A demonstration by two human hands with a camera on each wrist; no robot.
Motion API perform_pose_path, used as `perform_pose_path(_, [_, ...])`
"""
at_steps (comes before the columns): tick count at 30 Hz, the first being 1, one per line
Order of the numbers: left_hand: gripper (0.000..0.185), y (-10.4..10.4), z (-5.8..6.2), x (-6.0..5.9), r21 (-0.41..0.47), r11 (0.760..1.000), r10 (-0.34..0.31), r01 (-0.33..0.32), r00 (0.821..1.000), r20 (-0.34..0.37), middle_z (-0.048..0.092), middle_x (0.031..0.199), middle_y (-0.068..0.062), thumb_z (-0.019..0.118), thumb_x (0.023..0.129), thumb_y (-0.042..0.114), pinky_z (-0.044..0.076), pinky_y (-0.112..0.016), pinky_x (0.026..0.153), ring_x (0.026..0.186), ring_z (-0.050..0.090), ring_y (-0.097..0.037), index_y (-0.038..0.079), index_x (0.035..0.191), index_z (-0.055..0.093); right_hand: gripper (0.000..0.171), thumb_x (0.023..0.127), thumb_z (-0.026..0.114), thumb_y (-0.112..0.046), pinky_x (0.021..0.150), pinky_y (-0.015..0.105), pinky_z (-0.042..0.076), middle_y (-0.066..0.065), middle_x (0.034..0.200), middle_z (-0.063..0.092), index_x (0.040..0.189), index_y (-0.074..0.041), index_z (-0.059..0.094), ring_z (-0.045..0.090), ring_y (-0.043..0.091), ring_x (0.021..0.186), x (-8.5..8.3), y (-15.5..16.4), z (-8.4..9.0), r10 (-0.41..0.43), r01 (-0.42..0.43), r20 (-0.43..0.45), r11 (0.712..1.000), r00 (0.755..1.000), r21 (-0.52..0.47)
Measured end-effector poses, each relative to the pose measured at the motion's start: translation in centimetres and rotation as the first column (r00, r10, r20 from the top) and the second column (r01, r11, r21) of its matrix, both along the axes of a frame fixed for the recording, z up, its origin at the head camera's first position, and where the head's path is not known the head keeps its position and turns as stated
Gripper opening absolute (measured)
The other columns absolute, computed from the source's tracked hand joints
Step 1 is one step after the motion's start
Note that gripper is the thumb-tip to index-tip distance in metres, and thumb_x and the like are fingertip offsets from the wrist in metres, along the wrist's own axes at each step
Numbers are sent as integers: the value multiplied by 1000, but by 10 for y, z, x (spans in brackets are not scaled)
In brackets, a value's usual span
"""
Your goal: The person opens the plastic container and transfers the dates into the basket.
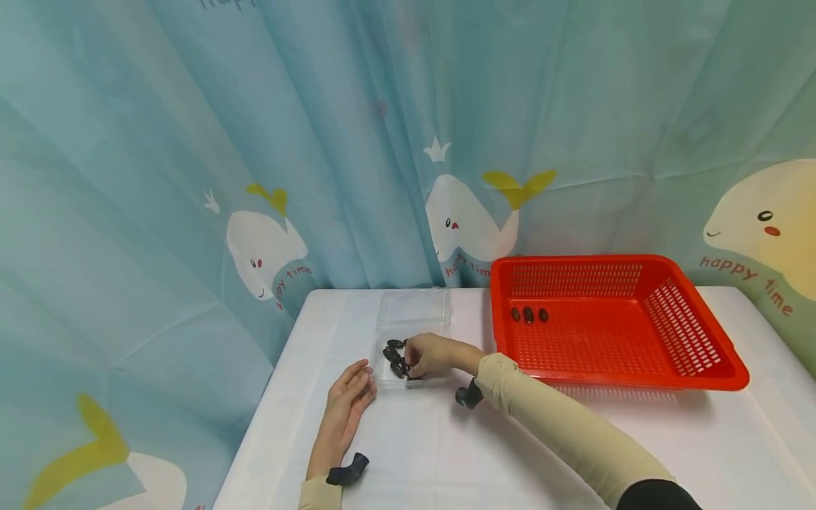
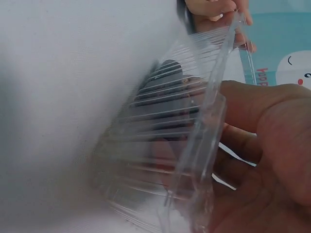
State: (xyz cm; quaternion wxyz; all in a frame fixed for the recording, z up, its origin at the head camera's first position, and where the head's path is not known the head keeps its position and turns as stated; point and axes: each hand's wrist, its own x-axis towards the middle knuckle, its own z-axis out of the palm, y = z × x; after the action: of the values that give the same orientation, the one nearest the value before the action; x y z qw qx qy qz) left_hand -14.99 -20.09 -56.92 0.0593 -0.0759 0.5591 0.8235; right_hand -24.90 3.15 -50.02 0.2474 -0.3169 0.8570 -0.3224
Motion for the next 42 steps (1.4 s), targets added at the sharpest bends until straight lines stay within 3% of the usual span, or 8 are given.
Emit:
perform_pose_path(8, [46,0,0,-1,0,1000,23,-23,999,39,59,121,3,57,106,7,57,-19,90,102,60,-6,-1,149,42,19,83,79,6,78,24,51,2,88,68,91,-3,65,57,9,83,1,-1,-1,13,-13,18,1000,1000,-8])
perform_pose_path(22, [51,1,1,-1,3,1000,4,-4,1000,5,58,119,3,57,106,6,57,-18,88,101,60,-5,-6,151,37,20,82,79,9,75,25,51,0,84,65,87,-5,65,57,10,81,3,-4,-4,-12,12,-5,1000,1000,-28])
perform_pose_path(33, [45,0,-1,0,10,1000,-14,15,999,-38,58,120,3,57,107,8,57,-18,88,101,60,-4,-4,147,41,17,85,76,8,74,22,50,0,86,64,92,-3,66,56,10,81,3,-2,-3,-13,13,5,999,1000,-35])
perform_pose_path(42, [39,0,-1,-1,30,999,22,-22,1000,20,59,120,2,58,106,6,57,-19,88,101,60,-6,3,143,48,14,85,72,8,71,23,48,4,85,66,87,-6,69,55,12,79,1,-1,1,-20,21,27,999,999,-46])
